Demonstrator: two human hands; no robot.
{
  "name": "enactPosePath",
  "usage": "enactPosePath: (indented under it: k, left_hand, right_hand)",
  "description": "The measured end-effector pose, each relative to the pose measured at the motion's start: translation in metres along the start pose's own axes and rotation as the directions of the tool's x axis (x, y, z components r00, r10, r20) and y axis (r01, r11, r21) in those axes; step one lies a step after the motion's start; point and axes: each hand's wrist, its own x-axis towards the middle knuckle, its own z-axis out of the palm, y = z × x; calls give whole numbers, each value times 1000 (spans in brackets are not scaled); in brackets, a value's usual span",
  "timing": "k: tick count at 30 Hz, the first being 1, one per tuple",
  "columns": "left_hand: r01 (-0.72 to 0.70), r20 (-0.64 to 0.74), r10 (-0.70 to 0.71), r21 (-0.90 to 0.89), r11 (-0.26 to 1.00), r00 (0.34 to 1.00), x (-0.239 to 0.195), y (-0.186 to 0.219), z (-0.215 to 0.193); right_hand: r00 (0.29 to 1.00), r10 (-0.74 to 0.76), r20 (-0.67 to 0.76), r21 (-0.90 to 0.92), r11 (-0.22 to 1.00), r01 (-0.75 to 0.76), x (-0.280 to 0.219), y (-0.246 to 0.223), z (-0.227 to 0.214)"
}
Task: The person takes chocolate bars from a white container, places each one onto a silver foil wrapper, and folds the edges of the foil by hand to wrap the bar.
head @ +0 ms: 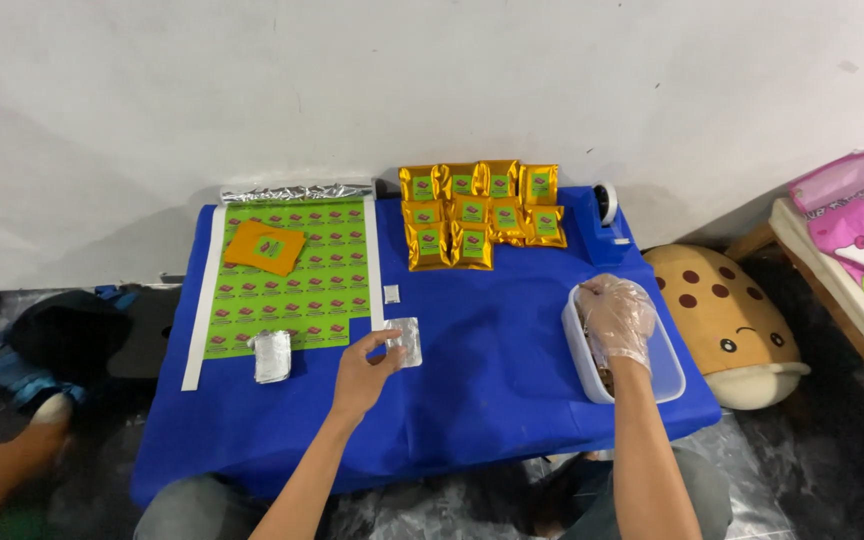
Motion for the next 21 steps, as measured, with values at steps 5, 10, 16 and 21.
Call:
enactPosePath:
  k: [5,10,16,21]
  left_hand:
    - [-5,0,5,-23,1000,1000,1,3,2]
    - [-1,16,2,-22,1000,1000,-11,17,3]
    - [-49,50,47,45,998,998,-15,23,7]
    - [-35,37,36,-21,999,999,-16,23,6]
  right_hand:
    - [995,-57,80,312,950,29,-32,-42,16]
    - [930,-275,244,800,598,-33,-75,-84,50]
    - [829,-317,461,795,563,-226,-98,-108,84]
    - [825,-231,516,785,513,-348,-113,-118,104]
